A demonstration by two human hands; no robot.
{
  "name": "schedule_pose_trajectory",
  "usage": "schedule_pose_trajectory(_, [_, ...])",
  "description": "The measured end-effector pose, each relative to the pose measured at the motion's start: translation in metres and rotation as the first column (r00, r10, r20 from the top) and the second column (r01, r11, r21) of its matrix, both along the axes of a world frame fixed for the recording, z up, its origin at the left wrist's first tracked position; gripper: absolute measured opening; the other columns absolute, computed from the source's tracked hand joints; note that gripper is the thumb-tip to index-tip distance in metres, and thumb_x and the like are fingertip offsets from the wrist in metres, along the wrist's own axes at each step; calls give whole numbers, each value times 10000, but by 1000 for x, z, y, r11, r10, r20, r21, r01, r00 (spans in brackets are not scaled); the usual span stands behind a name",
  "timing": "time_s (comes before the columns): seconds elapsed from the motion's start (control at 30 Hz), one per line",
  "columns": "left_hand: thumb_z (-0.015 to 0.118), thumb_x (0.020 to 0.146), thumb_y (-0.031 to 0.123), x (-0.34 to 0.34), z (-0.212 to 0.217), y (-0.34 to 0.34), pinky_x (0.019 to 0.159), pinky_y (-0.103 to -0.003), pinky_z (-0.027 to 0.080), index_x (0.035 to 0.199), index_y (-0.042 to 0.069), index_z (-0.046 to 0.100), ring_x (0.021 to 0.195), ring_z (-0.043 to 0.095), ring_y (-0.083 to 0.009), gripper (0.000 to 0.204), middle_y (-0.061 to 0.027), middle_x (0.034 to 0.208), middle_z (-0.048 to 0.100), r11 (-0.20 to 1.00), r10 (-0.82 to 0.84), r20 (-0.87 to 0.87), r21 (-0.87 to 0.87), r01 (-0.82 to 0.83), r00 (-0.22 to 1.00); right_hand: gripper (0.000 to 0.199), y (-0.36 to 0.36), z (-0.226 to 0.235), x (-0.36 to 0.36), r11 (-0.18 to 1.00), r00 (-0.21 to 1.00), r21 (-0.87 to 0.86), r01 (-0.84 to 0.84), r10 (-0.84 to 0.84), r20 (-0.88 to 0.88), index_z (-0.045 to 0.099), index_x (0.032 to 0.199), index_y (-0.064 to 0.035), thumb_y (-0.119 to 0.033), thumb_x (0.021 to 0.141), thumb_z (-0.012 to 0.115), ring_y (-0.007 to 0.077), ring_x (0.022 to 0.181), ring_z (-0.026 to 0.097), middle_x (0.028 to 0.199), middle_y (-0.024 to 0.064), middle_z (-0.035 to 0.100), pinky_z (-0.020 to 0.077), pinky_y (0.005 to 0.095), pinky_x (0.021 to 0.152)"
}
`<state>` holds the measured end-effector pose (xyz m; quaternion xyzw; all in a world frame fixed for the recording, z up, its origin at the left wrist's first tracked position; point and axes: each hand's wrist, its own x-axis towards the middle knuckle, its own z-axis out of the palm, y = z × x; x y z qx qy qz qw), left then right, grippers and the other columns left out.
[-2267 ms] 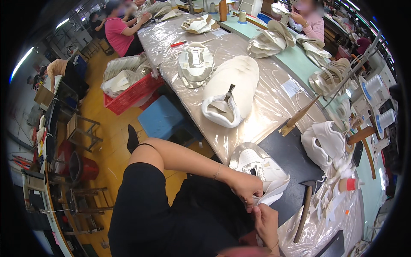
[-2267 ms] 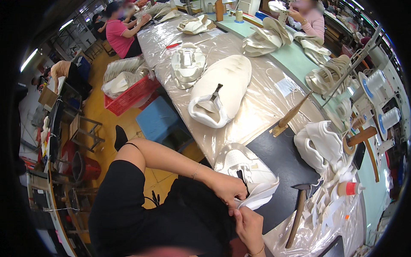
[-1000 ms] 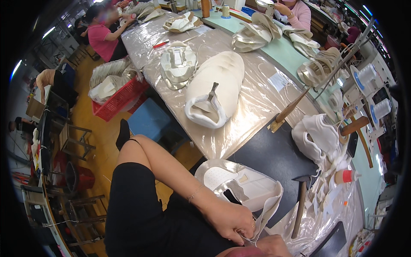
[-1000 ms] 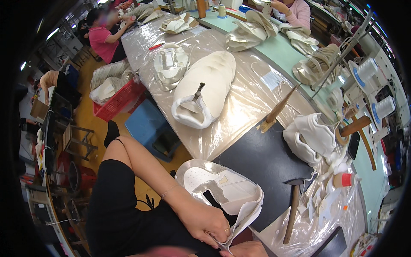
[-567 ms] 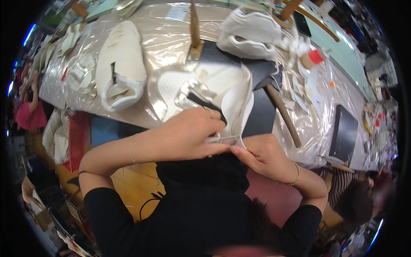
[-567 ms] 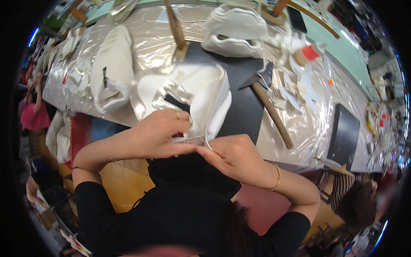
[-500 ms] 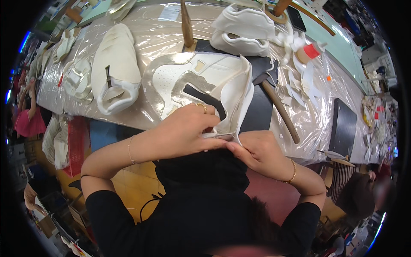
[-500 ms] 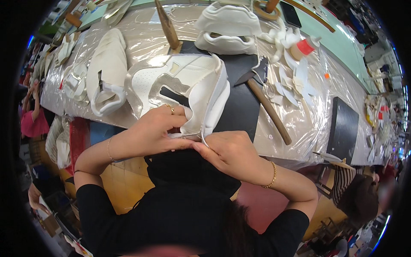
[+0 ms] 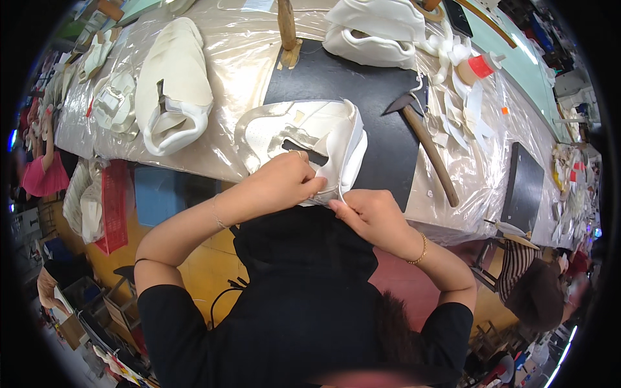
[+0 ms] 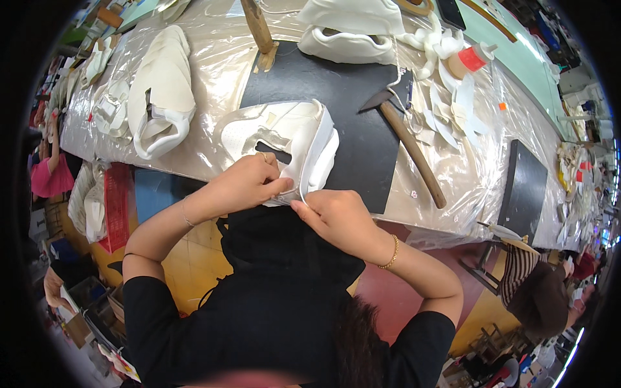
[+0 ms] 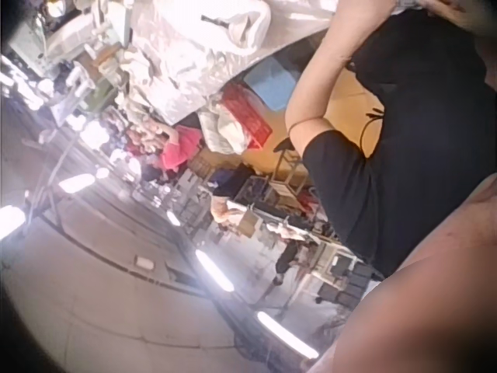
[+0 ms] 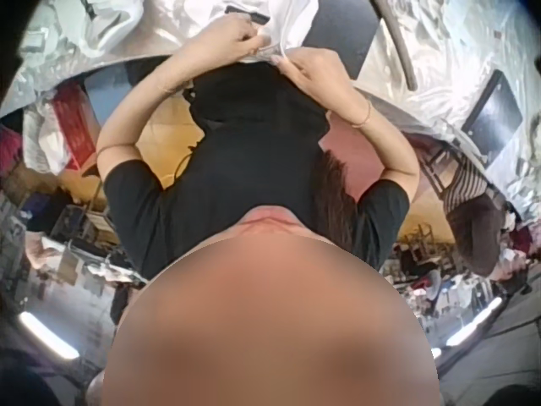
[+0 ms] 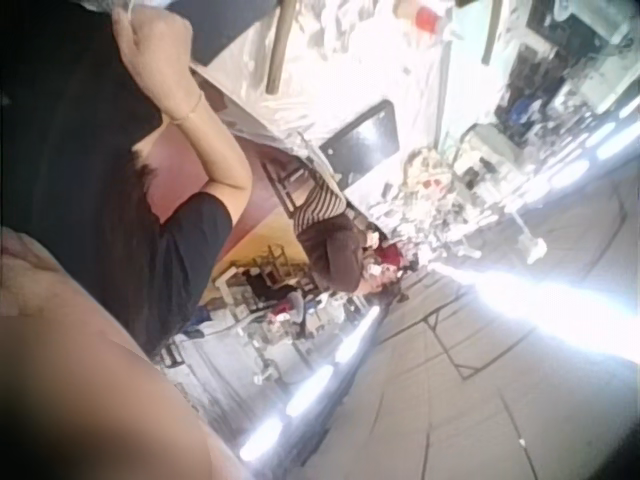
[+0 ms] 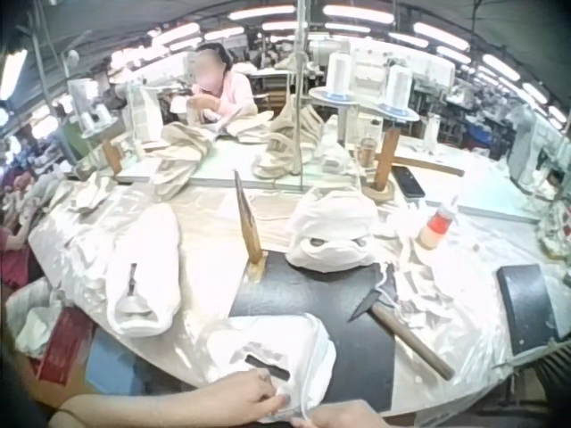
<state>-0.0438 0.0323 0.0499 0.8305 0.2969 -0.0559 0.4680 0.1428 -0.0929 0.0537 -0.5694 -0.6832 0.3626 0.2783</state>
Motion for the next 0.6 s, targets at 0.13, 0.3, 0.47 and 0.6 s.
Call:
schedule_pose_trajectory(0.13, [677,874,307,-3,-6,-12,759,-435,484,935,-45,672,850,604,-367,357,-208,925,611,971,51,-19,235,-45,998,356,-4,-5,0,994,986,85,-61,47,162,606,678,-11,-223,964,603,325,553,583,613,153,572,441,405,527])
schedule_pose_trajectory(0.3, [690,803,173,-7,-4,-16,899,-468,485,1164,-6,574,1058,571,-395,420,-240,1117,556,884,66,391,405,-236,918,383,-2,3,0,999,997,30,29,-31,70,608,654,1,-221,965,603,312,520,583,608,152,600,431,398,512])
schedule_pose_trajectory(0.47, [692,724,82,-12,2,-5,865,-431,462,938,14,613,1010,563,-312,238,-155,1060,554,827,-305,402,561,31,863,347,2,12,-6,994,996,-77,73,-69,53,603,650,9,-165,949,616,289,512,601,603,145,617,434,372,490])
schedule_pose_trajectory(0.6, [681,719,68,-13,1,-5,852,-413,457,822,16,636,973,551,-299,123,-131,1024,561,830,-395,377,538,149,838,319,3,13,-9,993,997,-94,73,-71,19,636,684,12,-159,952,613,263,516,613,631,139,648,448,352,500])
